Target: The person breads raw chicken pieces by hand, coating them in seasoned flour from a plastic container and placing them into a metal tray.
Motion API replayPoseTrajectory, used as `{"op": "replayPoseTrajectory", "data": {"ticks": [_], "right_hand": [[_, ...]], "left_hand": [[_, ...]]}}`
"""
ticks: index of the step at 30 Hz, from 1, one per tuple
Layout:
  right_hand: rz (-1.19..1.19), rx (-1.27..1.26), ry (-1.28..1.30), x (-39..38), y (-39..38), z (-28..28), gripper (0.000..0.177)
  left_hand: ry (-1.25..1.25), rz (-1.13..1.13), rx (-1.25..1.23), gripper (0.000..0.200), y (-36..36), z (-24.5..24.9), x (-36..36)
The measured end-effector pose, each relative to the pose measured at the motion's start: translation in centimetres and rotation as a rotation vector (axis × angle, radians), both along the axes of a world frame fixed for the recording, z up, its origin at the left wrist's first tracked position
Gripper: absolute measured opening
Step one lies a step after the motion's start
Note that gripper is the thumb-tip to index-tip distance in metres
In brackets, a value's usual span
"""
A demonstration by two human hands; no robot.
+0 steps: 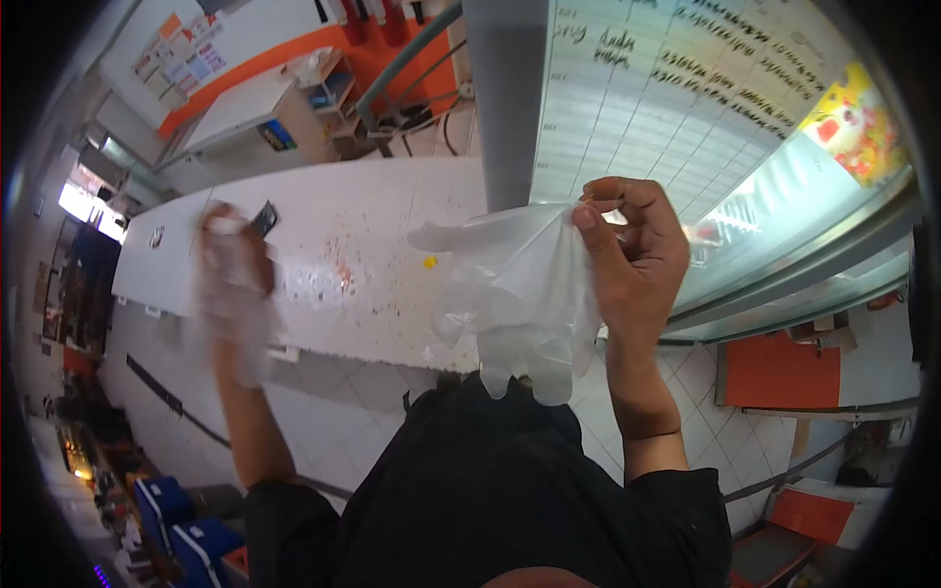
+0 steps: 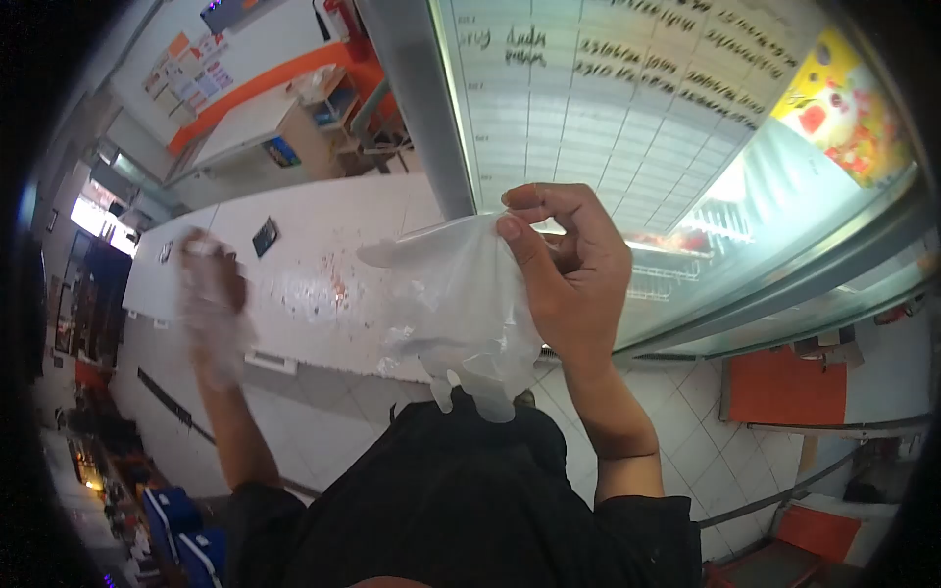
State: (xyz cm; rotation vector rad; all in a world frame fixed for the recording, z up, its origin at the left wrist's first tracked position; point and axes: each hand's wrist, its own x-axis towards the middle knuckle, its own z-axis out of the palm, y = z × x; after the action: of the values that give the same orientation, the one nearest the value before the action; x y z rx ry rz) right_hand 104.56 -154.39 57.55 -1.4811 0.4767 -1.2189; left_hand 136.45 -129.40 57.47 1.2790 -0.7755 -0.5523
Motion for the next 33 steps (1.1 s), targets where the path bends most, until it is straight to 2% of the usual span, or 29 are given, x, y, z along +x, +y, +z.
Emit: {"op": "replayPoseTrajectory", "data": {"ticks": [2, 3, 4, 6, 8, 9, 11, 12, 13, 14, 15, 17, 20, 23, 26, 29, 32, 33], "right_hand": [[-0.018, 0.086, 0.021, 0.5, 1.3, -2.3, 0.017], [-0.031, 0.115, 0.024, 0.9, 1.8, -3.4, 0.017], [-0.059, 0.159, -0.002, 1.2, 2.5, -4.8, 0.016], [-0.107, 0.083, 0.062, 1.5, 4.6, -7.9, 0.014], [-0.049, -0.092, 0.138, 1.1, 6.2, -10.9, 0.013], [-0.045, -0.148, 0.149, 0.9, 6.4, -11.7, 0.013], [-0.038, -0.261, 0.164, 0.2, 6.6, -12.8, 0.013], [-0.099, -0.014, -0.018, 0.4, 6.7, -13.1, 0.009], [-0.257, 0.089, 0.042, -0.5, 6.4, -12.7, 0.008], [-0.245, 0.074, -0.156, -0.5, 5.2, -12.0, 0.009], [-0.321, 0.040, -0.180, -0.9, 3.9, -11.8, 0.011], [-0.408, 0.089, -0.271, -0.9, 3.0, -10.8, 0.010], [-0.454, -0.021, -0.162, -2.3, 3.0, -11.9, 0.010], [-0.333, 0.008, 0.067, -3.9, 4.0, -14.4, 0.012], [-0.270, 0.113, 0.241, -5.2, 5.8, -16.9, 0.018], [-0.245, 0.227, 0.348, -5.7, 8.1, -18.5, 0.023], [-0.243, 0.291, 0.422, -3.9, 10.2, -19.5, 0.025], [-0.254, 0.302, 0.442, -2.7, 10.8, -19.6, 0.025]], "left_hand": [[-0.009, -0.052, 0.309, 0.038, 0.3, -6.6, -5.7], [-0.227, -0.081, 0.846, 0.039, -2.5, -6.8, -9.9], [-0.099, -0.121, 0.703, 0.042, -1.5, -11.0, -12.2], [0.182, -0.219, 0.426, 0.048, 0.6, -19.4, -17.0], [0.395, -0.067, 0.371, 0.042, -1.7, -13.7, -22.9], [0.360, -0.001, 0.377, 0.038, -2.9, -13.3, -23.1], [0.356, 0.055, 0.399, 0.030, -2.9, -13.5, -22.3], [0.381, 0.023, 0.409, 0.027, -2.4, -14.0, -21.3], [0.405, -0.010, 0.420, 0.024, -2.0, -14.3, -20.6], [0.397, 0.047, 0.427, 0.026, -1.8, -14.3, -20.4], [0.351, 0.078, 0.455, 0.026, -1.3, -15.1, -19.9], [0.259, 0.139, 0.513, 0.024, 0.4, -19.3, -18.1], [0.188, 0.188, 0.631, 0.023, 1.0, -28.4, -14.3], [0.403, 0.263, 0.652, 0.024, -1.0, -36.8, -10.5], [0.419, 0.113, 0.564, 0.048, -5.7, -41.6, -6.3], [0.267, 0.042, 0.585, 0.073, -11.4, -43.4, -4.0], [0.123, 0.145, 0.913, 0.091, -11.5, -44.9, -2.3], [0.036, 0.153, 0.909, 0.093, -10.8, -44.6, -1.7]]}}
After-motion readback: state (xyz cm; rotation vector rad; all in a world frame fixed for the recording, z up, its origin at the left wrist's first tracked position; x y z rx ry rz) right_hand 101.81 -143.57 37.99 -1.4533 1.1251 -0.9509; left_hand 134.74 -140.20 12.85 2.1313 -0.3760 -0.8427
